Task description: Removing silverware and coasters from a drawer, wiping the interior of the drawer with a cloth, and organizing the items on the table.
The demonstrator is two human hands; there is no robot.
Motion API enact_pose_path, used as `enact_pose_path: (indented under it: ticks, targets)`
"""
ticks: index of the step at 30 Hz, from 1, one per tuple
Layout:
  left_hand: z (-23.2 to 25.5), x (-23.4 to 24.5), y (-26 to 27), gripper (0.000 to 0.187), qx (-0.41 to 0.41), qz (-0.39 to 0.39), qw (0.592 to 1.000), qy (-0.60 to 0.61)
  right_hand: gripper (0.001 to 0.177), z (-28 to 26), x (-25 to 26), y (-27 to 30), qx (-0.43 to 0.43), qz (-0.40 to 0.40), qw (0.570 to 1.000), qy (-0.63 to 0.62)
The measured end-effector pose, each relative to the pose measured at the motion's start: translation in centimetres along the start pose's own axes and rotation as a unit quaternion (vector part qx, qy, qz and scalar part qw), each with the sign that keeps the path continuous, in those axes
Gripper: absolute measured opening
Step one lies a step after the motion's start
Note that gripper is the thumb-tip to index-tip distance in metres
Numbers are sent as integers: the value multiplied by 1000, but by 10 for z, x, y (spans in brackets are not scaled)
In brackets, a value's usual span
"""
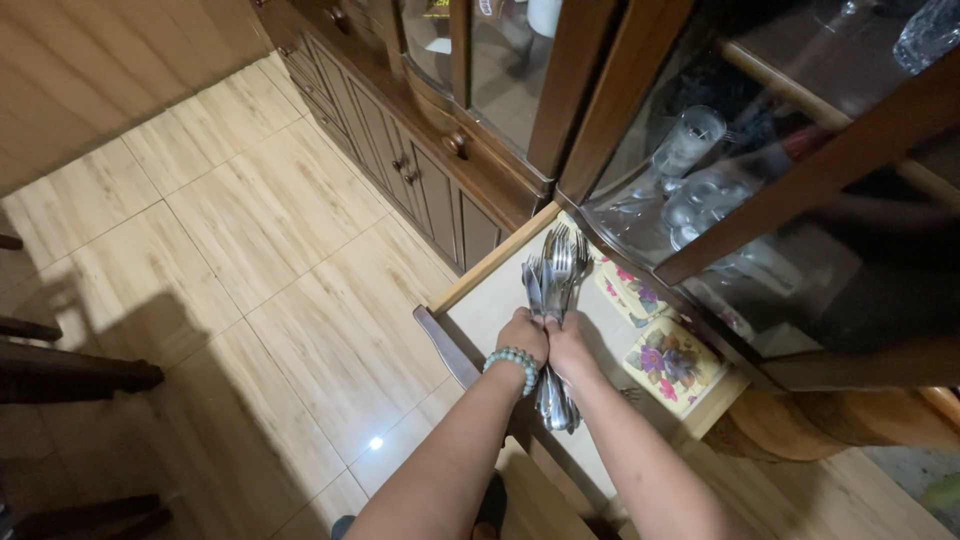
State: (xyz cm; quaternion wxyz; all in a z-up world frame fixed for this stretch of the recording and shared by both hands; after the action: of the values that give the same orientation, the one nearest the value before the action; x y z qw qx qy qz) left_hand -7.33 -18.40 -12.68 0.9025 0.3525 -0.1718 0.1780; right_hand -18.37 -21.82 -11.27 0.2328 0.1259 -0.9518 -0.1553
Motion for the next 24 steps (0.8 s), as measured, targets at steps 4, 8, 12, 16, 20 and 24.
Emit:
enact_pose_path:
  ticks: [4, 8, 12, 16, 20, 24]
  targets:
    - [10, 7, 19, 33, -13, 17, 1000, 1, 35, -7, 10, 5, 71, 18, 993, 94]
    - [12, 17, 38, 32, -19, 25, 999, 5, 35, -10, 11, 17, 75, 22, 993, 92]
    - [5, 24, 49, 31, -24, 37, 999, 22, 36, -25, 10, 36, 101, 27, 985, 135]
    - [2, 44, 67, 31, -10, 58, 998, 39, 34, -43, 2, 54, 125, 19, 985, 117]
    - [-11, 78, 81, 29, -21, 84, 994, 69, 35, -76, -20, 73, 169, 5, 961, 219]
    - [-40, 125, 92, 28, -6, 140, 981, 132, 35, -120, -62, 111, 168, -60, 962, 208]
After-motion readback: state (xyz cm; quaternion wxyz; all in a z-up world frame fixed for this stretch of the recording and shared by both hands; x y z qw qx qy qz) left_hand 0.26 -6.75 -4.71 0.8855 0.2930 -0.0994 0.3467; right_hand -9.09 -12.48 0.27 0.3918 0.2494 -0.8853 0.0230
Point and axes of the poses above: each hand's wrist, its own y-axis away from the middle knuckle, its own x-axis out of the back of the hand, z = x × y, the point moved 6 cm from there along -y, towards the middle knuckle, and after that the axes turned 9 degrees about x, right-handed, at the moved point
